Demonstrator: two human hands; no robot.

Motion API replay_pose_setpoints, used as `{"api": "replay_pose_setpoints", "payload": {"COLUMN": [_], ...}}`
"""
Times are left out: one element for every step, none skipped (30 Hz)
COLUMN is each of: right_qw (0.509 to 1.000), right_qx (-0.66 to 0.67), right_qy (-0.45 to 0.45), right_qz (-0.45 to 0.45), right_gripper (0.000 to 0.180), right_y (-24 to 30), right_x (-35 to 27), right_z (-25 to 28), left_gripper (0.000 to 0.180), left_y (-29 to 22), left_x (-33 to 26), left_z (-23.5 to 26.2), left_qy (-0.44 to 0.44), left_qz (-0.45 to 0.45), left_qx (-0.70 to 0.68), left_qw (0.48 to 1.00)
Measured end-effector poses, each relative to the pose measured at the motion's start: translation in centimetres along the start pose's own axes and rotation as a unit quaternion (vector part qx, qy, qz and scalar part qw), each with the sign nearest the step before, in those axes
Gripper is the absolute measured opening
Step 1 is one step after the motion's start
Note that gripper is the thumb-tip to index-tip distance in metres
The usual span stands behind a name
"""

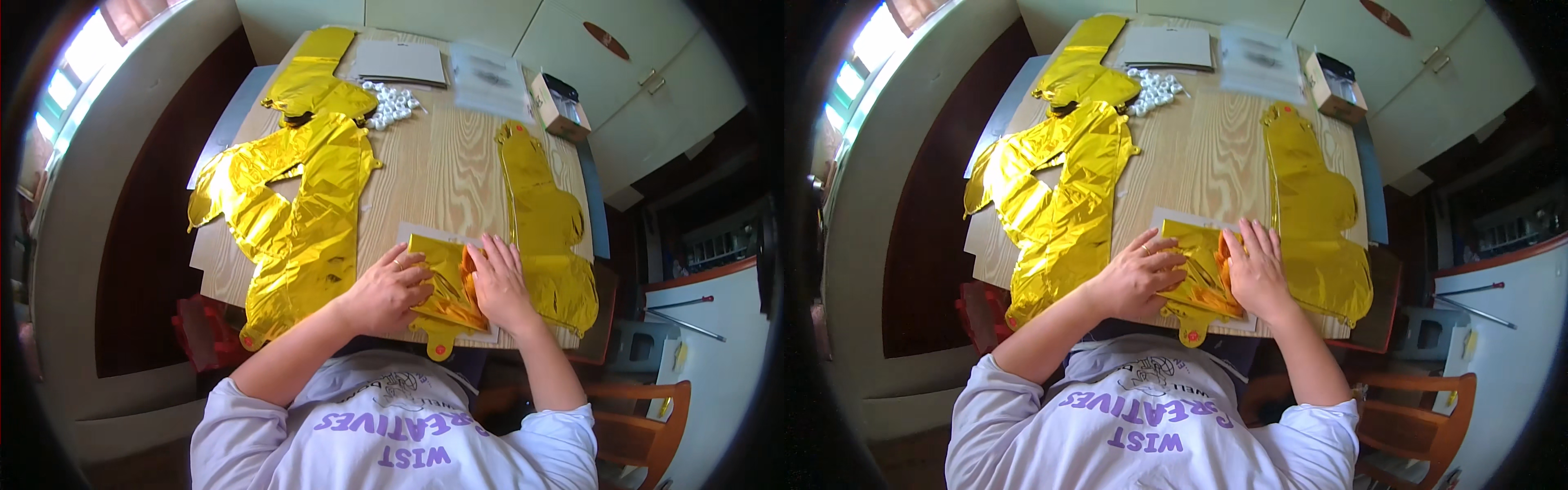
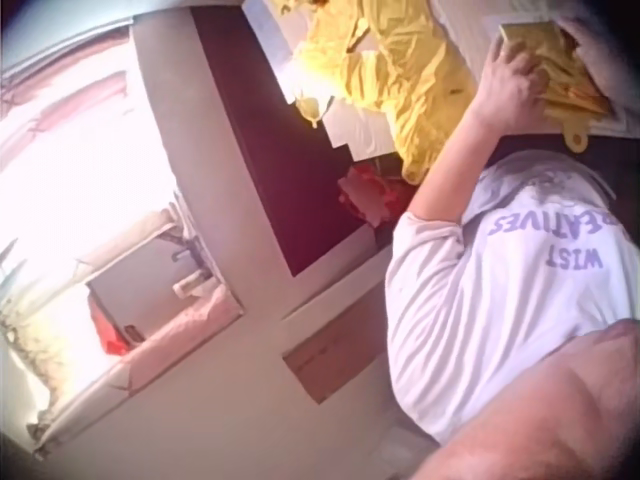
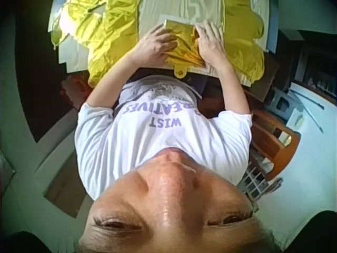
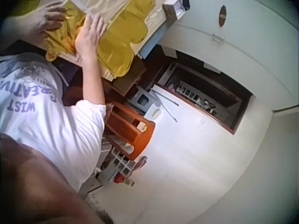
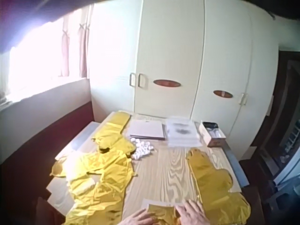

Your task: Folding gold foil decorations and placing them into cardboard packaging inserts.

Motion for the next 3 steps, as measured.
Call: {"api": "replay_pose_setpoints", "payload": {"right_qw": [1.000,0.998,0.993], "right_qx": [0.009,0.047,0.087], "right_qy": [0.016,0.043,0.070], "right_qz": [0.007,-0.011,-0.029], "right_gripper": [0.049,0.052,0.055], "right_y": [-0.2,-1.2,-2.6], "right_x": [1.1,2.5,4.5], "right_z": [0.7,1.1,1.4], "left_gripper": [0.045,0.045,0.047], "left_y": [0.2,0.3,0.6], "left_x": [-0.1,0.0,0.0], "left_z": [0.0,0.0,-0.6], "left_qy": [0.003,0.006,0.028], "left_qz": [0.006,0.007,0.012], "left_qx": [0.000,-0.001,-0.015], "left_qw": [1.000,1.000,0.999]}}
Point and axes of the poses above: each hand's wrist, its own x-axis towards the middle knuckle, its own z-axis out of the back of the hand, y = z × x, the point moved 10 cm from there along x, towards the middle knuckle, and after that the axes turned 1 degree about x, right-handed, at the moved point
